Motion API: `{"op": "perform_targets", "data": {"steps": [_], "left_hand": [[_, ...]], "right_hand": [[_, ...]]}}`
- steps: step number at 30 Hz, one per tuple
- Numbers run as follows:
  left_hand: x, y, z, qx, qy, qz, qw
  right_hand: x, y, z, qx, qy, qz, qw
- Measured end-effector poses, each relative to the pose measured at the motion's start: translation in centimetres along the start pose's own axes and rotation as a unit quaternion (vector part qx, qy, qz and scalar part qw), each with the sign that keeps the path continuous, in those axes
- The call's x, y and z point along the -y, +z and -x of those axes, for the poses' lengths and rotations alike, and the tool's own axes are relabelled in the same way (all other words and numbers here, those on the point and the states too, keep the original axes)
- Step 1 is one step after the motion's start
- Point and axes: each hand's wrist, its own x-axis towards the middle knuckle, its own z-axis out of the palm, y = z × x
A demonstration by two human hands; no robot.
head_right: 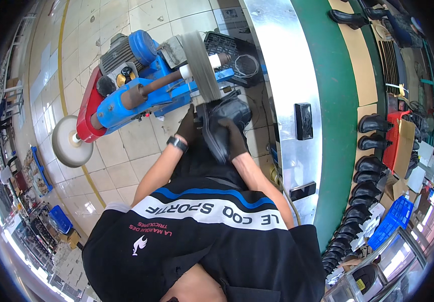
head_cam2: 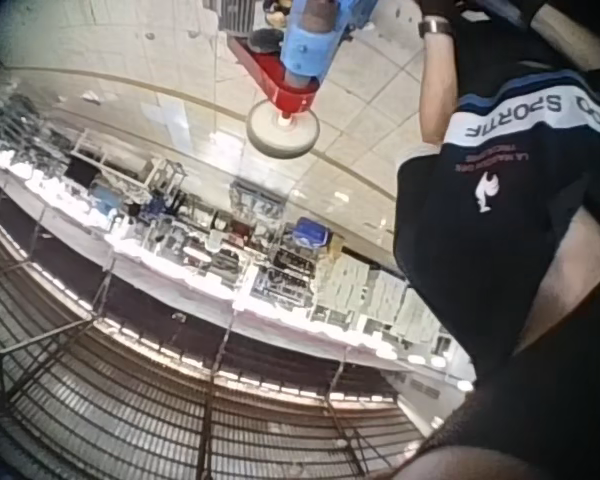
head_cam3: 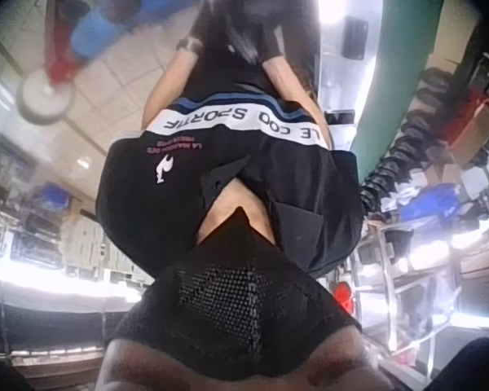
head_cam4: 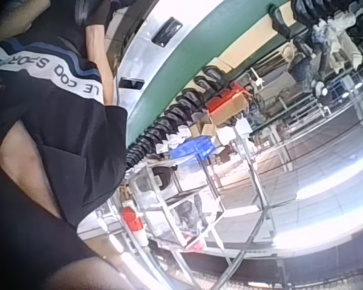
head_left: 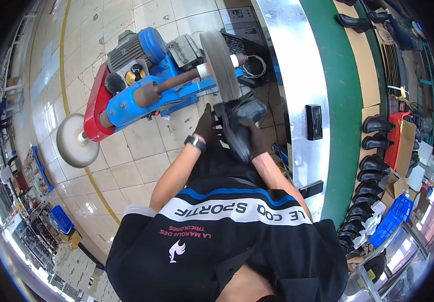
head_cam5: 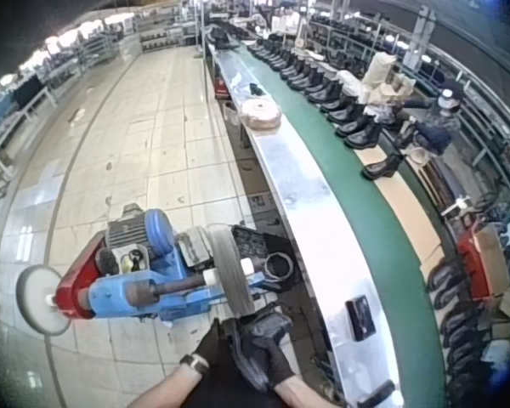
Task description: The person repeatedly picks up black leather boots from a green conveyor belt and presses them against a rotating buffing wheel to polish the soles and sides. After each boot is treated, it is placed back onto the moving belt. The process is repeated for multiple boots in a continuous assembly-line fashion.
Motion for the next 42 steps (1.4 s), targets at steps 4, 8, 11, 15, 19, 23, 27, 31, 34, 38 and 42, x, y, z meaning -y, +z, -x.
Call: {"op": "perform_targets", "data": {"steps": [4,8,11,15,19,23,27,31,34,38,42], "left_hand": [[-2.5,1.6,-5.2,0.119,-0.010,0.126,0.985],[-2.4,2.8,-5.2,0.059,0.326,-0.364,0.871],[-0.7,-0.4,-10.1,0.100,0.117,0.000,0.988],[-0.8,-1.1,-9.1,0.049,-0.014,0.184,0.982],[-1.8,-0.8,-7.3,0.086,0.014,0.183,0.979],[1.0,-4.1,-11.7,0.084,0.088,0.170,0.978],[3.3,-3.6,-11.3,0.028,0.205,0.139,0.969],[3.3,1.4,-4.9,0.004,0.195,0.164,0.967],[1.6,4.2,-1.7,-0.004,0.190,0.159,0.969],[1.5,1.2,-6.6,-0.011,0.353,-0.316,0.880],[2.4,-5.6,-16.2,-0.059,0.358,-0.464,0.808]], "right_hand": [[1.5,-0.4,-3.3,0.006,0.010,-0.020,1.000],[2.0,-0.2,-3.9,-0.010,-0.009,-0.017,1.000],[0.4,-1.8,-5.3,-0.017,0.010,0.029,0.999],[-0.4,-2.7,-6.0,-0.042,0.027,0.077,0.996],[-0.2,-2.5,-6.4,-0.071,-0.021,0.146,0.987],[0.4,0.4,-4.9,-0.123,-0.085,0.262,0.953],[1.1,0.6,-3.5,-0.102,-0.138,0.393,0.903],[0.7,-3.4,-1.6,-0.074,-0.191,0.439,0.875],[0.4,-4.4,-0.7,-0.135,-0.176,0.419,0.880],[-0.1,-3.1,-2.1,-0.110,-0.080,0.129,0.982],[-0.5,-0.2,-3.8,-0.089,-0.033,0.087,0.992]]}}
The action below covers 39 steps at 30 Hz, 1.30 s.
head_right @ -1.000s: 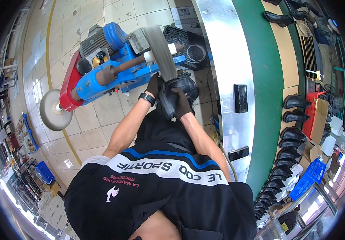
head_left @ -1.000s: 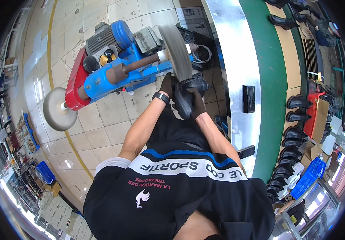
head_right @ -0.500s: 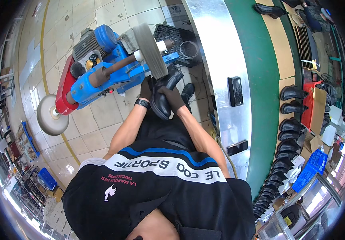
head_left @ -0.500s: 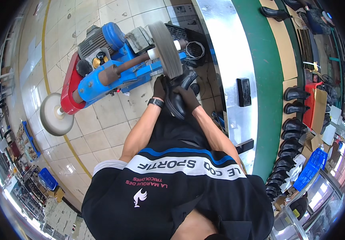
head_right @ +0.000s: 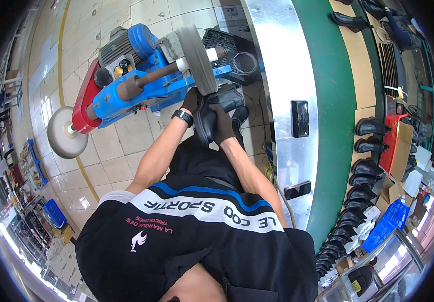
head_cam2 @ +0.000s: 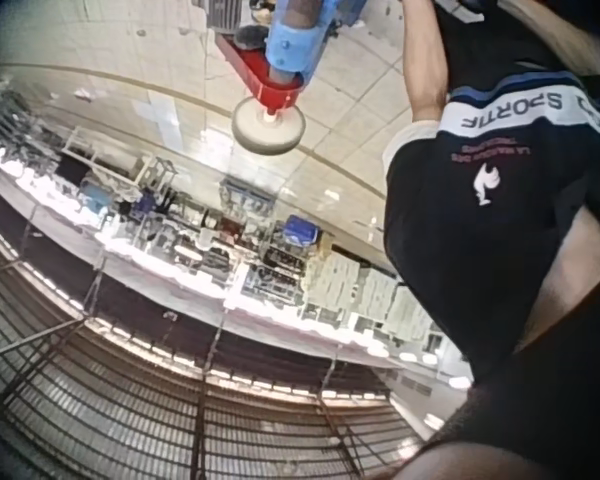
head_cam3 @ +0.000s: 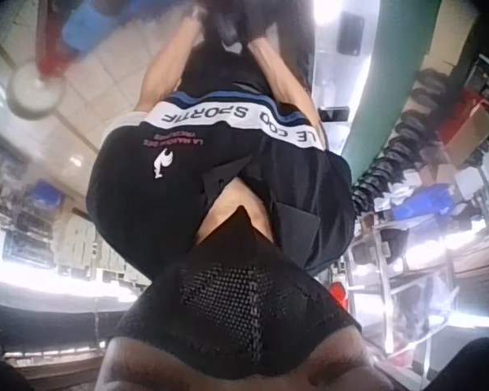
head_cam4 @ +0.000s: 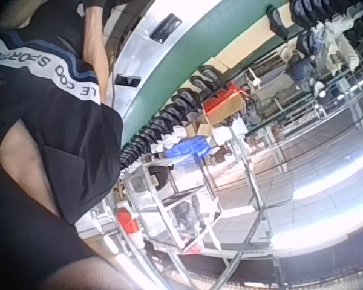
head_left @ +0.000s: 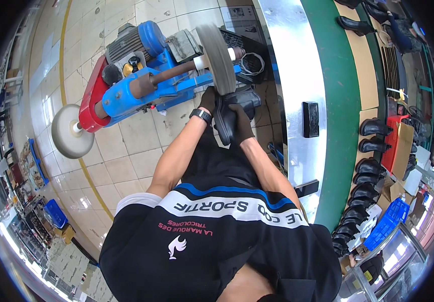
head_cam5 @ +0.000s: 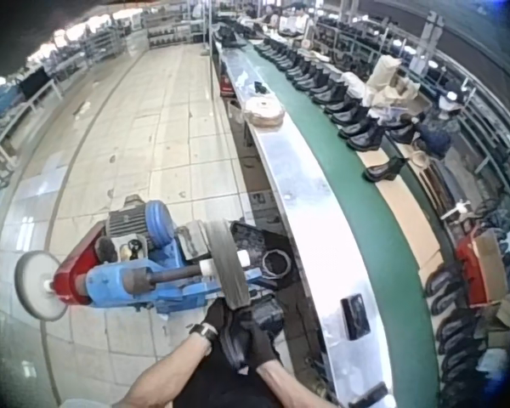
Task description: The person repeatedly picks up black leather boots from a green conveyor belt and presses them against a rotating buffing wheel to polish the soles and sides. After each boot is treated, it is placed back onto the moving belt. The process is repeated for multiple boots in a continuous assembly-line fashion.
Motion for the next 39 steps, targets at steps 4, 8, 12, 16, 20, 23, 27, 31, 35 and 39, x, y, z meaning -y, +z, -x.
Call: {"op": "perform_targets", "data": {"steps": [4,8,12,16,20,23,27,31,35,39], "left_hand": [[-5.3,-0.8,2.9,-0.003,-0.303,0.603,0.738],[-8.8,-1.2,7.8,-0.055,-0.248,0.650,0.716],[-14.9,-1.9,10.4,-0.223,-0.270,0.573,0.741],[-18.7,-3.5,10.9,-0.319,-0.172,0.275,0.891],[-19.6,-2.8,11.4,-0.310,-0.162,0.200,0.915],[-19.1,-2.9,10.6,-0.246,-0.030,0.143,0.958],[-18.0,-4.2,7.6,-0.121,-0.260,0.654,0.700],[-6.2,-1.8,4.5,0.211,-0.040,0.480,0.851],[-2.6,0.4,3.4,0.377,-0.081,0.736,0.556],[-1.4,0.0,3.3,0.248,-0.202,0.743,0.588]], "right_hand": [[0.2,-1.7,-0.3,-0.031,-0.090,0.181,0.979],[0.4,-3.7,1.0,0.004,-0.086,0.317,0.944],[1.6,-4.4,3.5,-0.020,-0.064,0.396,0.916],[1.3,-3.5,6.5,0.009,-0.234,0.606,0.761],[0.9,-2.0,7.4,-0.046,-0.195,0.715,0.670],[0.6,-2.1,7.4,-0.078,-0.258,0.681,0.681],[3.1,-1.6,8.0,-0.052,-0.258,0.575,0.774],[1.6,-3.0,7.1,0.010,-0.276,0.613,0.740],[2.4,-0.1,8.2,0.004,-0.174,0.517,0.838],[1.2,-1.0,6.7,0.035,-0.190,0.461,0.866]]}}
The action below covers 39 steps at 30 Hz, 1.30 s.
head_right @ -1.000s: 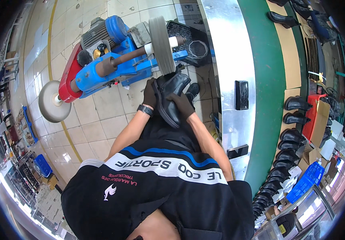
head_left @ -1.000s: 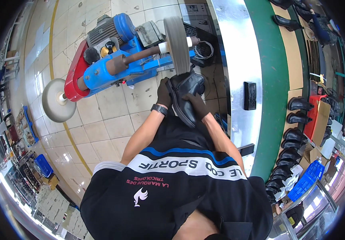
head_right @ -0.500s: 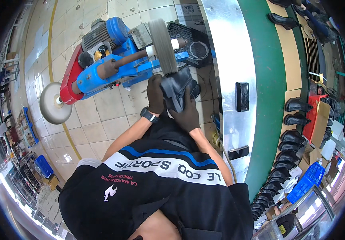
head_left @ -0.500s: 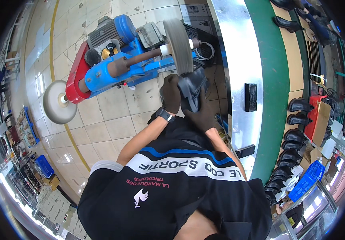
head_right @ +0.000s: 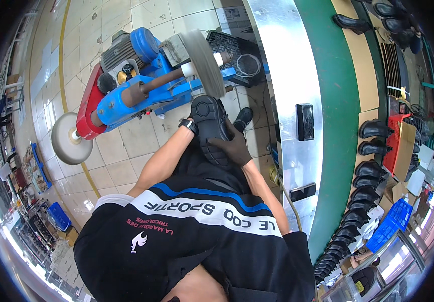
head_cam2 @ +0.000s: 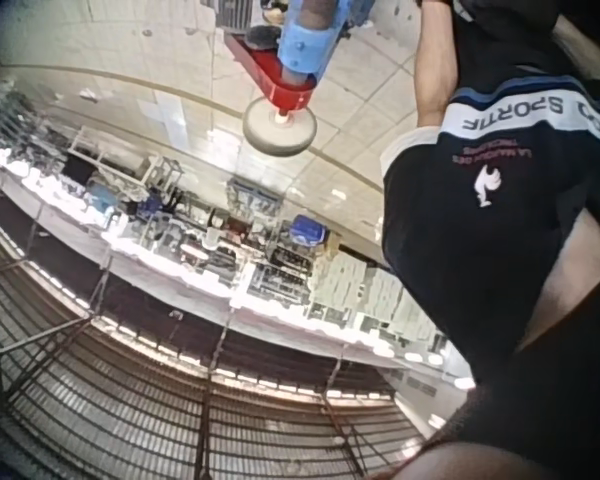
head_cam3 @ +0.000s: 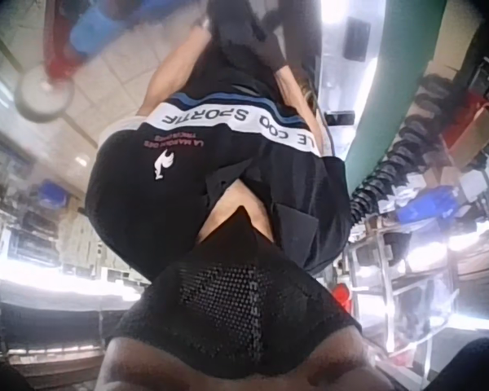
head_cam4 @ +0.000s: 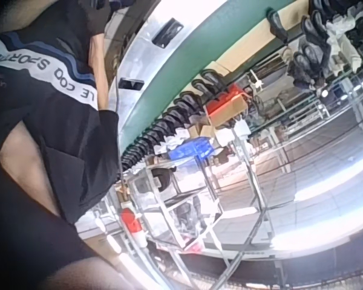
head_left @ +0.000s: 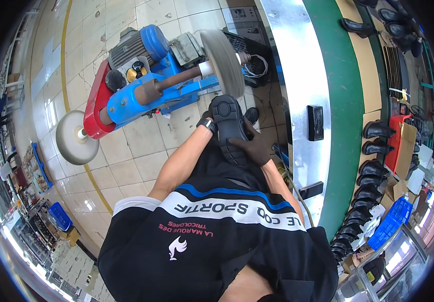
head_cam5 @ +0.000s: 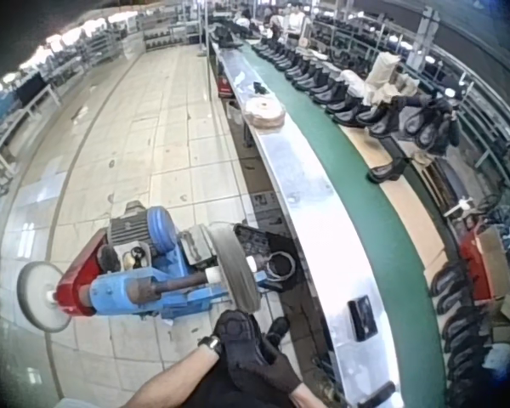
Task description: The person repeatedly picks up black leather boots from a green conveyor belt and presses them against a rotating buffing wheel to polish the soles and sides. After each boot is treated, it is placed back onto the moving belt. The process is repeated for multiple boots in a continuous assembly-line fashion.
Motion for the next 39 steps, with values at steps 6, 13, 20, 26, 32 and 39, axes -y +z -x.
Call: {"op": "perform_targets", "data": {"steps": [6,13,20,26,32,39], "left_hand": [[-0.8,11.1,0.6,-0.106,0.062,-0.437,0.891],[-1.2,11.9,1.5,-0.039,0.100,-0.424,0.899],[-2.7,13.1,2.7,0.005,0.067,-0.975,0.212],[-2.3,12.4,3.5,-0.001,0.203,-0.913,0.354],[-5.0,6.8,1.8,0.022,0.189,-0.869,0.458],[-4.2,8.3,5.8,0.011,0.192,-0.857,0.478]], "right_hand": [[-1.1,-0.7,0.3,-0.019,0.040,-0.183,0.982],[0.7,-2.4,0.8,0.058,0.113,-0.240,0.962],[-1.9,-3.8,1.2,0.002,0.199,-0.472,0.859],[-1.8,-2.6,-0.6,0.102,0.145,-0.576,0.798],[-3.3,-2.0,-5.8,0.135,0.135,-0.617,0.764],[-3.8,-1.8,-3.5,0.117,0.208,-0.578,0.781]]}}
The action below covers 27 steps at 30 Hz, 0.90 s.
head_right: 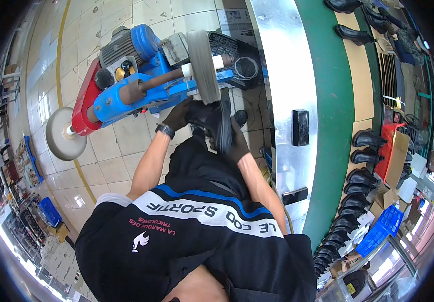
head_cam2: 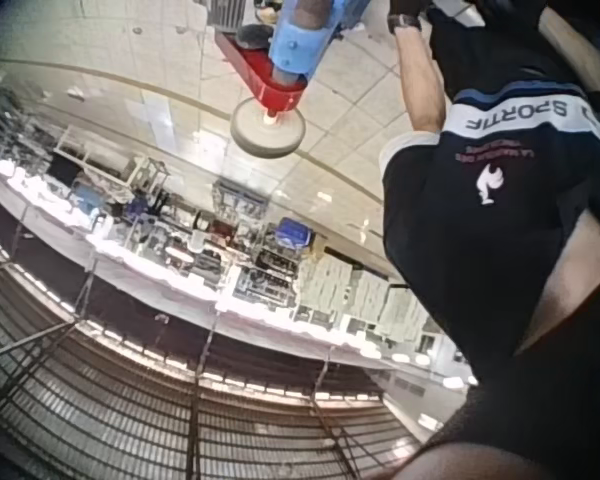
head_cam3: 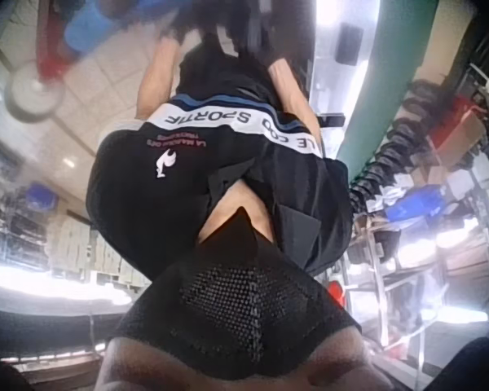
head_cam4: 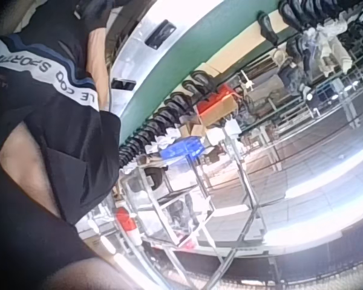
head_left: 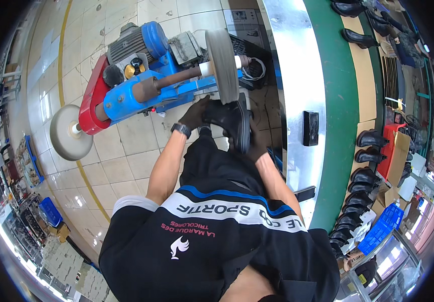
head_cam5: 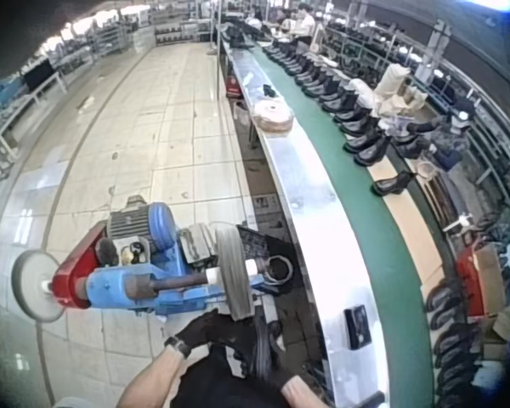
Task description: The person repeatedly picks up black leather boots from a green conveyor belt and presses them against a rotating buffing wheel to polish the soles and sides. After each boot is treated, it is placed back onto the moving belt. The process is repeated for multiple boots in a continuous assembly-line fashion.
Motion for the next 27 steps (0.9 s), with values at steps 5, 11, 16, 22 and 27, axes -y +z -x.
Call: {"op": "perform_targets", "data": {"steps": [5,11,16,22,27], "left_hand": [[-4.2,-1.8,1.4,-0.043,-0.220,0.454,0.862],[-0.4,-2.1,-2.4,-0.019,-0.229,0.313,0.921],[3.6,-0.4,-3.8,0.016,-0.259,0.318,0.912],[11.6,1.3,-2.9,0.084,-0.216,0.052,0.971],[10.3,-0.7,-3.2,0.231,-0.087,-0.180,0.952]], "right_hand": [[-1.5,1.8,1.5,0.051,0.035,-0.029,0.998],[0.3,-1.3,-5.7,-0.041,0.039,-0.151,0.987],[1.9,-2.7,-9.0,-0.039,0.043,-0.115,0.992],[2.5,-2.9,-12.9,-0.263,0.000,-0.088,0.961],[3.6,-6.9,-17.1,-0.484,-0.112,-0.021,0.868]]}}
